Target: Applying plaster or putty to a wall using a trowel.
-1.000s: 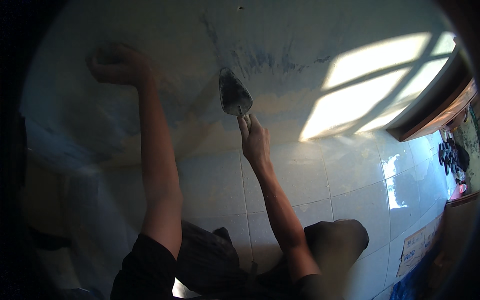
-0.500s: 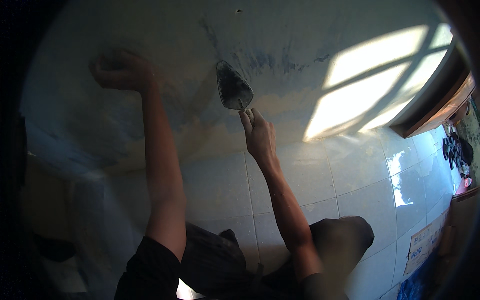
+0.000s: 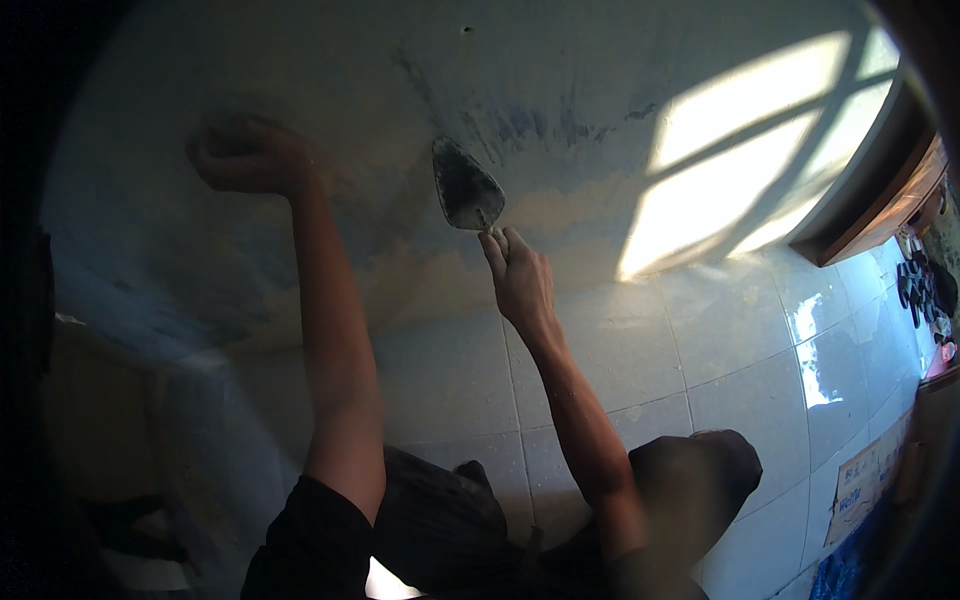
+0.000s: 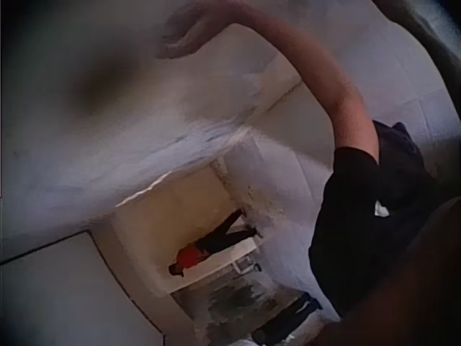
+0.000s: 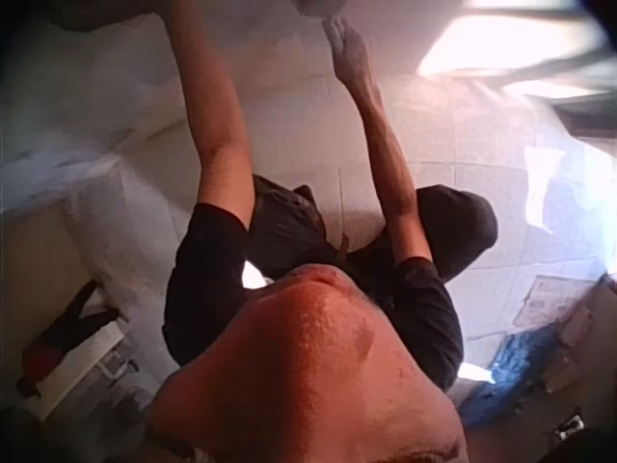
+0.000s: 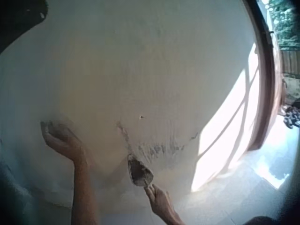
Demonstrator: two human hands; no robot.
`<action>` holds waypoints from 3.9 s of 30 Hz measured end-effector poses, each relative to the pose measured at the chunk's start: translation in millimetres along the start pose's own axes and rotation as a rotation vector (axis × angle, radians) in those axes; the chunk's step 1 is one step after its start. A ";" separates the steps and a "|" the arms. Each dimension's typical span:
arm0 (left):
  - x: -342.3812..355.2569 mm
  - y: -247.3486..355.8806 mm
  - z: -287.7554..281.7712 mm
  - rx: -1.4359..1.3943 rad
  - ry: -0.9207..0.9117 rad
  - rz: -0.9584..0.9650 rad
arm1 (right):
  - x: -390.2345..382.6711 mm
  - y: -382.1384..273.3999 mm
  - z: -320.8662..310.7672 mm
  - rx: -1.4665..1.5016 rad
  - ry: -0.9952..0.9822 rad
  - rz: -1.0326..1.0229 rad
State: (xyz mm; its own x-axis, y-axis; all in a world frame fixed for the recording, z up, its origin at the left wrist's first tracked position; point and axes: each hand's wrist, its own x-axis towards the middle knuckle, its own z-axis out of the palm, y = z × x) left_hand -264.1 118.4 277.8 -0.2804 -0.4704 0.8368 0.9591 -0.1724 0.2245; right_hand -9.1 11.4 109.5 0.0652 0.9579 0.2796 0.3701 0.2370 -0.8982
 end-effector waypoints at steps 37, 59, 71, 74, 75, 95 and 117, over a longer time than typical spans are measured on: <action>1.3 5.5 -2.6 0.018 -0.001 -0.007 | -15.5 35.1 15.1 0.000 0.039 0.031; 0.4 15.5 -3.9 0.018 -0.032 -0.030 | -12.3 41.1 13.3 -0.014 0.100 -0.001; 3.4 6.6 -4.3 0.015 -0.022 0.022 | -6.6 36.2 13.7 0.031 0.113 -0.006; 4.0 7.6 -2.4 -0.023 -0.008 -0.079 | -7.0 31.4 9.2 0.009 0.064 0.037; 3.2 6.1 -1.6 -0.024 -0.010 -0.081 | -6.4 32.3 8.7 0.007 0.065 0.040; 5.8 1.5 3.0 0.109 0.025 -0.005 | 15.2 1.7 -6.4 -0.014 0.013 -0.005; -122.4 176.3 -170.8 -0.464 -0.548 -1.013 | -11.2 13.0 -31.4 0.487 -0.163 0.249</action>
State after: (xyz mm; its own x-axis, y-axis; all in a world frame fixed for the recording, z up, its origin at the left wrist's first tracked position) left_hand -67.2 -2.2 129.7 -0.7265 0.4575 0.5128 0.1840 -0.5894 0.7866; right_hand 24.1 -1.3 105.4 -0.0627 0.9979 0.0187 -0.1105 0.0116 -0.9938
